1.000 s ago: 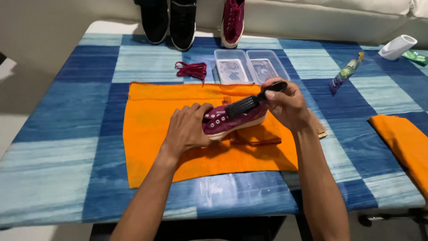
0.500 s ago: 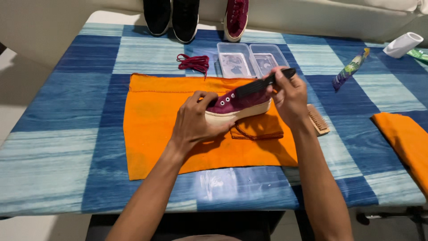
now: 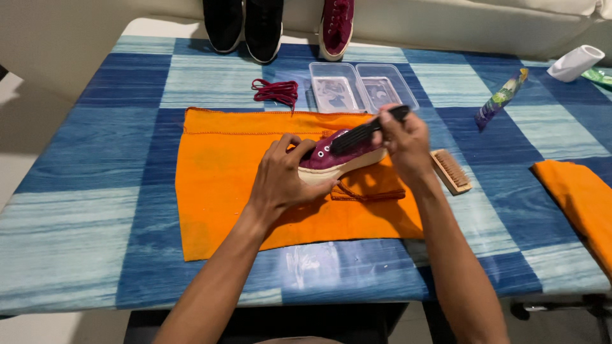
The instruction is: The person scrubs a maroon canvas shoe with a black brush, repeatedly dipping the brush into a container of liquid. The shoe is held steady on an orange cloth while the person cleans the upper fabric and the white rubber sole.
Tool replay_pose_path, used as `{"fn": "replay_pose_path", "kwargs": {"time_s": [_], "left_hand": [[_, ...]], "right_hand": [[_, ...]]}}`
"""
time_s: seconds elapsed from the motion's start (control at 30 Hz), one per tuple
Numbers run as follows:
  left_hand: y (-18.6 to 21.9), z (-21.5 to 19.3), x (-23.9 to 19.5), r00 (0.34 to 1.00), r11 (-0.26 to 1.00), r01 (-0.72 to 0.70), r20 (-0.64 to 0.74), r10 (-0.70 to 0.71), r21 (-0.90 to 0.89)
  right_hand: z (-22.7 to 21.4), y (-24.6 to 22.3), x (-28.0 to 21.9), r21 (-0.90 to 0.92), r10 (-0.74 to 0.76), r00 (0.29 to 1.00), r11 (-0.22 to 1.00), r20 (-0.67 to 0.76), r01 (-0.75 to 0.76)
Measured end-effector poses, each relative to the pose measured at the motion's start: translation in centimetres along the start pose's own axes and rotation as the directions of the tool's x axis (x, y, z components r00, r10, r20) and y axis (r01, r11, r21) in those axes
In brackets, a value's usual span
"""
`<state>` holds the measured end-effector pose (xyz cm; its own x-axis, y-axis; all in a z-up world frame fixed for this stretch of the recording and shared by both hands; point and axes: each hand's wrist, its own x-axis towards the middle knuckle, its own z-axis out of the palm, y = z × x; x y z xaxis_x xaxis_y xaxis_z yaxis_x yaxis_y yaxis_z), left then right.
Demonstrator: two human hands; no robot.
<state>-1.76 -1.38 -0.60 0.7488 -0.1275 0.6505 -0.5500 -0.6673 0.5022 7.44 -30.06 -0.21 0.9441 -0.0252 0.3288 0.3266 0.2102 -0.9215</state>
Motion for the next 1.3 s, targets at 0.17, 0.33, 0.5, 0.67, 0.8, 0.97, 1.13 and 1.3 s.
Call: {"fn": "replay_pose_path", "kwargs": {"time_s": [0.17, 0.33, 0.5, 0.67, 0.8, 0.97, 1.13, 1.3], "left_hand": [[0.1, -0.1, -0.1, 1.000, 1.000, 0.005, 0.005, -0.005, -0.004], [0.2, 0.4, 0.1, 1.000, 1.000, -0.018, -0.007, 0.018, 0.013], [-0.1, 0.6, -0.1, 1.000, 0.999, -0.014, 0.017, 0.013, 0.050], [0.0, 0.6, -0.1, 0.999, 0.999, -0.026, 0.020, 0.025, 0.037], [0.1, 0.8, 0.1, 0.999, 0.996, -0.036, 0.022, 0.034, 0.084], [-0.2, 1.1, -0.2, 0.999, 0.995, -0.050, -0.001, 0.050, 0.088], [-0.1, 1.2, 0.0, 0.998, 0.992, -0.063, -0.008, 0.064, 0.107], [-0.3, 1.1, -0.1, 0.998, 0.993, -0.066, 0.005, 0.066, 0.096]], "right_hand": [[-0.3, -0.8, 0.3, -0.034, 0.006, 1.000, 0.999, 0.000, -0.006], [-1.6, -1.1, 0.6, -0.012, -0.018, 0.996, 1.000, -0.086, 0.017], [0.6, -0.9, -0.5, -0.085, 0.041, 0.999, 0.996, 0.002, -0.041], [-3.2, -0.8, 1.0, -0.068, -0.010, 0.994, 0.998, -0.111, 0.003], [0.9, -1.5, -1.0, -0.161, 0.025, 1.000, 0.987, 0.018, -0.022], [-1.6, -2.0, 0.2, -0.156, -0.014, 0.998, 0.988, -0.054, 0.006], [-0.7, -2.1, -0.5, -0.131, -0.054, 0.994, 0.990, -0.092, 0.042], [0.0, -1.8, -0.6, -0.156, -0.022, 1.000, 0.987, 0.005, 0.023]]}}
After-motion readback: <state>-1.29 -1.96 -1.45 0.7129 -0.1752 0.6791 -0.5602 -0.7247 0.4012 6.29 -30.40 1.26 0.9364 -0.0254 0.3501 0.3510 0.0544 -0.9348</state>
